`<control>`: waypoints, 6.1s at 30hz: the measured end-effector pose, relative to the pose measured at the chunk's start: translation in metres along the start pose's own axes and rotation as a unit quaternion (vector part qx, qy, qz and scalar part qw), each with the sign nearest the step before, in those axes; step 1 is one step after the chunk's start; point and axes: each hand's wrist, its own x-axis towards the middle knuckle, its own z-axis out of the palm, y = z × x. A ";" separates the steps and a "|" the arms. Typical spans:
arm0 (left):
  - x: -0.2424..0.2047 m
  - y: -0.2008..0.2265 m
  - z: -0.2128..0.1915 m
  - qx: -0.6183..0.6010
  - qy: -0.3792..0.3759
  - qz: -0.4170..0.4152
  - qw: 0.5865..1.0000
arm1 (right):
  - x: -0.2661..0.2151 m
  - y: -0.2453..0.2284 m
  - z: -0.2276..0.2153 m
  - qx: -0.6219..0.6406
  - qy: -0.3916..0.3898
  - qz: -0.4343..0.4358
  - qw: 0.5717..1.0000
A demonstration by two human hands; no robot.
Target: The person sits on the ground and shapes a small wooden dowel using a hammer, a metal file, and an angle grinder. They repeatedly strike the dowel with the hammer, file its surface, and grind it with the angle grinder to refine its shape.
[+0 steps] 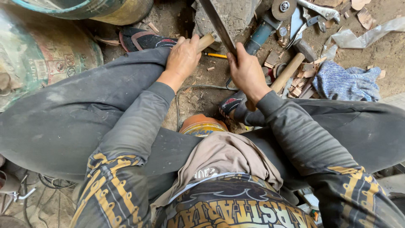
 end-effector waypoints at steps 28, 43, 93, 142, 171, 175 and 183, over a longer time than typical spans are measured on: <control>-0.009 0.005 0.004 0.091 0.053 0.033 0.994 | 0.000 0.006 -0.014 -0.144 0.099 -0.056 0.983; 0.004 0.014 -0.010 0.117 0.025 0.082 0.989 | -0.007 0.006 0.005 -0.066 0.012 -0.023 0.998; 0.005 0.029 -0.021 0.173 0.047 0.065 0.982 | -0.001 -0.005 0.002 -0.033 -0.018 0.000 0.999; 0.019 0.002 0.000 0.072 -0.073 -0.007 0.995 | 0.006 0.004 -0.002 0.244 -0.098 0.168 0.950; 0.023 0.007 -0.003 0.065 -0.101 -0.026 0.992 | 0.017 0.026 0.034 0.032 0.003 -0.004 0.999; 0.025 0.006 -0.002 0.074 -0.101 -0.031 0.992 | 0.012 0.028 0.034 -0.005 0.007 -0.015 1.000; 0.025 -0.004 0.005 0.086 -0.091 0.015 0.992 | 0.011 0.013 0.010 0.403 -0.143 0.205 0.880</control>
